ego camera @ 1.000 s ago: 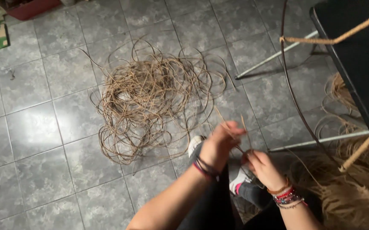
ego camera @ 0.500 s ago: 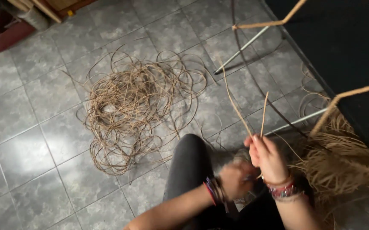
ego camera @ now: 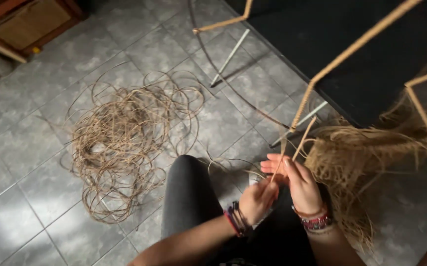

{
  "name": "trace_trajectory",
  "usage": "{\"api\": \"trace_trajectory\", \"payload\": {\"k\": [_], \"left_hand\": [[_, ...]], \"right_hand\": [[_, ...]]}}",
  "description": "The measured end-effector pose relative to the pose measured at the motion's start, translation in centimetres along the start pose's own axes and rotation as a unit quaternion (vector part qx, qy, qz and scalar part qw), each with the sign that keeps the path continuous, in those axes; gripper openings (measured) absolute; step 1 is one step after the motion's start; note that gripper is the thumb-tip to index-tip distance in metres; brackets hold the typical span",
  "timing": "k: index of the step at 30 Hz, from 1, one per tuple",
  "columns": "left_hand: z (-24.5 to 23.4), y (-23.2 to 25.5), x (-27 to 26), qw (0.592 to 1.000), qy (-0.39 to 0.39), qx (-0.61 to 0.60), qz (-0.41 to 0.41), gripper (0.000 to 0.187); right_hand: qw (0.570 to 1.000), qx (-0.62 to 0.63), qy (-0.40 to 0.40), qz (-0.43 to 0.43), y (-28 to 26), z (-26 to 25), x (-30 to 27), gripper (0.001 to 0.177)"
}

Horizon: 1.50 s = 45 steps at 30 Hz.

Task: Weaving natural fibers around a furniture frame to create a decorative pattern

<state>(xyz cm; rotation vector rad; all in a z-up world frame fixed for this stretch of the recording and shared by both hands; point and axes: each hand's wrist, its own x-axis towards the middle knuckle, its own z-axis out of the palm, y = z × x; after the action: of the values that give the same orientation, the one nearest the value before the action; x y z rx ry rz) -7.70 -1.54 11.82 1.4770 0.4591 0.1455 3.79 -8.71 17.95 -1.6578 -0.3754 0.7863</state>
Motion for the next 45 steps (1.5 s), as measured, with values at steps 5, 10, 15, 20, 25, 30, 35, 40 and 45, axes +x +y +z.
{"api": "trace_trajectory", "payload": {"k": [5,10,15,20,25,30,35,40,45], "left_hand": [[1.2,-0.1,-1.1,0.986,-0.022,0.165,0.027,0.022],[-1.8,5.6,1.7,0.996,0.03,-0.028,0.078,0.052],[-2.5,9.0,3.2,0.983,-0.019,-0.172,0.068,0.048],[-2.7,8.0,3.6,0.905,-0.283,-0.317,0.023,0.036],[-3.7,8.7,4.2,0.922,-0.329,-0.201,0.044,0.032],[-5.0,9.7,4.3,0.932,-0.338,-0.117,0.066,0.043],[-5.7,6.4,5.3,0.876,-0.217,-0.417,0.111,0.026],[-8.5,8.4,2.7,0.965,-0.087,-0.243,0.037,0.031],[-5.9,12.3,-3.5,0.934,-0.142,0.316,0.087,0.049]], "right_hand": [[0.991,0.12,-0.052,-0.013,0.1,-1.8,-0.4,0.039],[0.997,0.005,-0.066,-0.037,5.1,-4.6,-1.8,0.033],[0.968,-0.166,-0.177,-0.061,1.7,-3.8,-3.7,0.041],[0.956,-0.142,-0.253,-0.046,0.1,-4.6,-4.6,0.039],[0.961,-0.135,-0.24,0.007,-0.6,-4.4,-4.2,0.032],[0.968,-0.025,-0.251,0.014,1.3,-4.5,-3.9,0.019],[0.966,-0.009,-0.26,-0.005,3.1,-8.5,-3.5,0.032],[0.973,-0.137,-0.186,-0.002,1.0,-11.4,-3.9,0.031],[0.903,-0.397,-0.138,-0.094,-0.6,-9.5,-4.2,0.022]]}}
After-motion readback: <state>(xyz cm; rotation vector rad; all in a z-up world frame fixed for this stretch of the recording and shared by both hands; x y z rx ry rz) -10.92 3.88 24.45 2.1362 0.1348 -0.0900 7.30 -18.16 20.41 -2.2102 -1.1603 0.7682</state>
